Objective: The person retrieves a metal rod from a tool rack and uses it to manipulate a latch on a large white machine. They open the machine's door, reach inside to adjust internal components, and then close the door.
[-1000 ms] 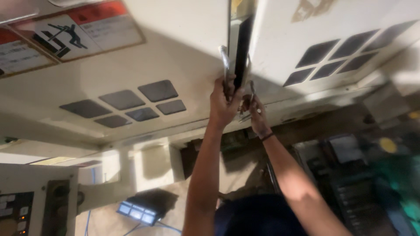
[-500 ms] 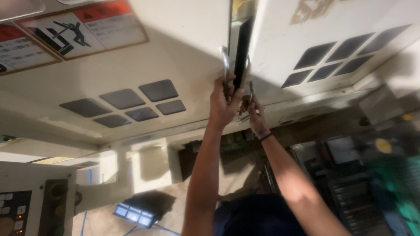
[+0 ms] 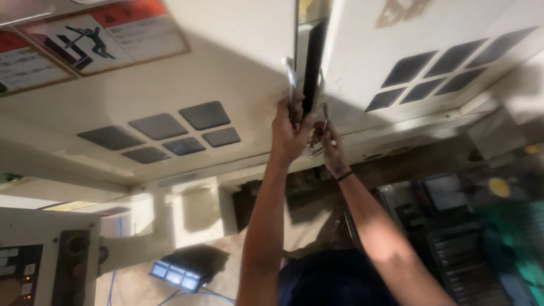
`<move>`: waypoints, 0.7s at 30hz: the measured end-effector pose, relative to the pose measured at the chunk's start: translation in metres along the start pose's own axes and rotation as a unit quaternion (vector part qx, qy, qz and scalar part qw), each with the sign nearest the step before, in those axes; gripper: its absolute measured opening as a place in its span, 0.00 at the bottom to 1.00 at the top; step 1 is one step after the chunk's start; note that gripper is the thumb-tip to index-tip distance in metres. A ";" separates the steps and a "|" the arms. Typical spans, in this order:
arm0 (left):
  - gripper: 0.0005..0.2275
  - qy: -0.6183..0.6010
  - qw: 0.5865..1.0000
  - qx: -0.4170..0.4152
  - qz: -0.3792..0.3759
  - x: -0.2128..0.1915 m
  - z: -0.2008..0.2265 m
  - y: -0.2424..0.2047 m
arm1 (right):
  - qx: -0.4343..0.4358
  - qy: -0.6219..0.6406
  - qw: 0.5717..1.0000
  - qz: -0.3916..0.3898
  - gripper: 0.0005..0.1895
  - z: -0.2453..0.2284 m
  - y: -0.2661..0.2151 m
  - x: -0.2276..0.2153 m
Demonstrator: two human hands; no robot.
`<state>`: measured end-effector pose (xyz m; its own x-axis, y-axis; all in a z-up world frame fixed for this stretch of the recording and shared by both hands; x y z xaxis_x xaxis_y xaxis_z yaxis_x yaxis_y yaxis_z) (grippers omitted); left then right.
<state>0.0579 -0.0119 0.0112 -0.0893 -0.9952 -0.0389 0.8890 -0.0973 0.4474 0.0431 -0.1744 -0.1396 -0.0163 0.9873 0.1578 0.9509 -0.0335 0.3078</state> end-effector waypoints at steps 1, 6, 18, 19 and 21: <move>0.16 -0.002 1.000 0.007 0.001 0.000 0.000 0.000 | -0.002 -0.004 1.000 -0.002 0.33 -0.001 0.000 0.000; 0.16 -0.007 1.000 0.029 0.004 0.001 0.001 -0.001 | -0.001 -0.004 1.000 0.000 0.34 -0.001 -0.001 0.001; 0.17 -0.001 1.000 0.008 -0.002 -0.001 0.000 -0.001 | -0.001 0.012 1.000 -0.010 0.34 0.005 -0.001 -0.001; 0.17 -0.001 1.000 0.007 0.000 -0.001 0.000 -0.001 | -0.002 0.010 1.000 -0.008 0.35 0.004 -0.001 -0.001; 0.18 0.000 1.000 0.006 0.003 -0.001 0.002 -0.001 | 0.000 0.009 1.000 -0.007 0.36 0.004 -0.001 -0.001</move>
Point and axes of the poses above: each hand's wrist, its own y-axis towards the middle knuckle, its own x-axis out of the palm, z = x × y, the point moved 5 cm from there along y, towards the middle knuckle, and after that the axes turned 2 degrees about x, right-handed, at the moved point
